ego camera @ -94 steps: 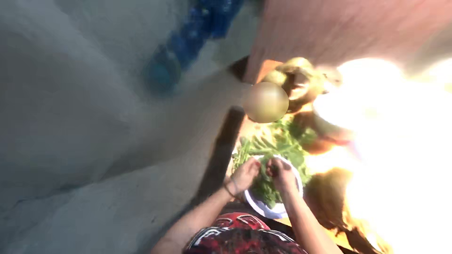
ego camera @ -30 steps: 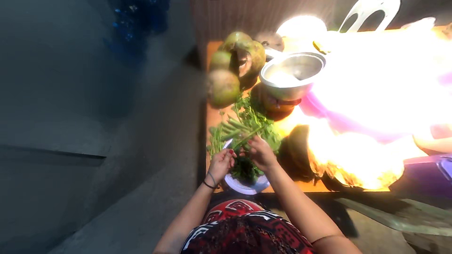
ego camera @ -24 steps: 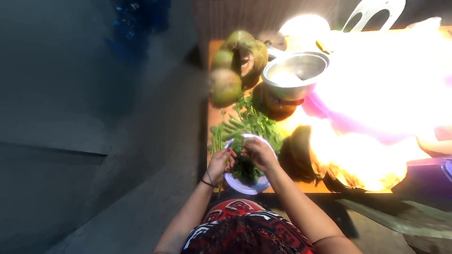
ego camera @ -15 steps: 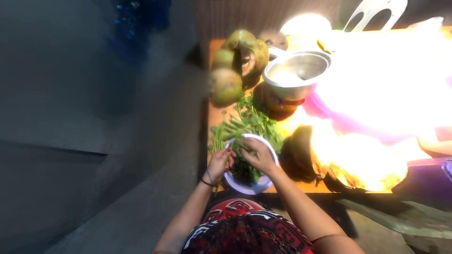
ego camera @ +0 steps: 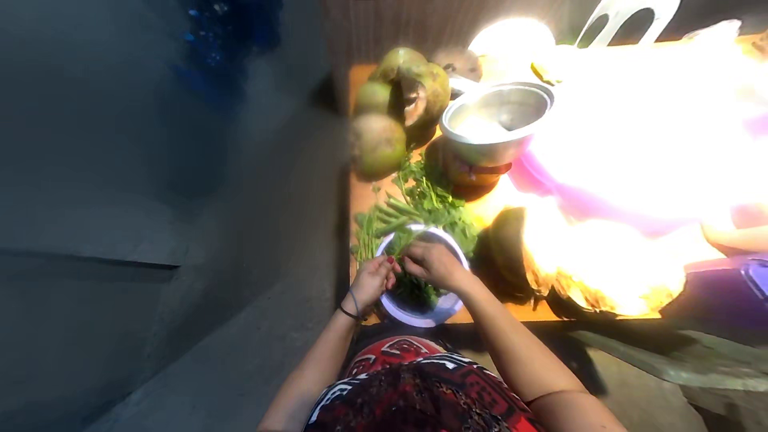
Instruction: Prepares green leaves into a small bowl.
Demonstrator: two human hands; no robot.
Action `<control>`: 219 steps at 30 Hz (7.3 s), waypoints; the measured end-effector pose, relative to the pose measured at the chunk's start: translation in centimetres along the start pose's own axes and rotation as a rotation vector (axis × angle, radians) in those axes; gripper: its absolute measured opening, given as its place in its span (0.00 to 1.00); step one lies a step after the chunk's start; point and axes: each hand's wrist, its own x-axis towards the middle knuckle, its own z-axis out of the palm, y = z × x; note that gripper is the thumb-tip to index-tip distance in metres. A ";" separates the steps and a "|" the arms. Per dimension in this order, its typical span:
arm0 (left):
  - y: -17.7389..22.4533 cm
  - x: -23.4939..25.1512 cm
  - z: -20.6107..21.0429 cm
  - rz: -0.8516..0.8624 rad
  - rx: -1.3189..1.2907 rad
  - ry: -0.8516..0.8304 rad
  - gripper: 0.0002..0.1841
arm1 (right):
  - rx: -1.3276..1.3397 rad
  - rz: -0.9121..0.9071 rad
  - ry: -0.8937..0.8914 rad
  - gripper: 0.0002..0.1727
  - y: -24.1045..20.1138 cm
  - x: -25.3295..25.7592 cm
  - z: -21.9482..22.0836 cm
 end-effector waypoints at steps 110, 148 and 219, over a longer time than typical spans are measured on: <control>-0.5 3.4 3.1 -0.099 -0.034 0.022 0.17 | 1.214 0.727 0.544 0.14 2.0 1.1 4.1; -0.6 2.9 1.7 0.209 0.391 0.321 0.14 | -0.209 -0.048 0.551 0.19 2.7 -0.4 3.4; -0.1 1.4 1.2 -0.143 -0.538 -0.231 0.20 | 0.669 0.459 0.307 0.08 -0.4 -1.2 2.2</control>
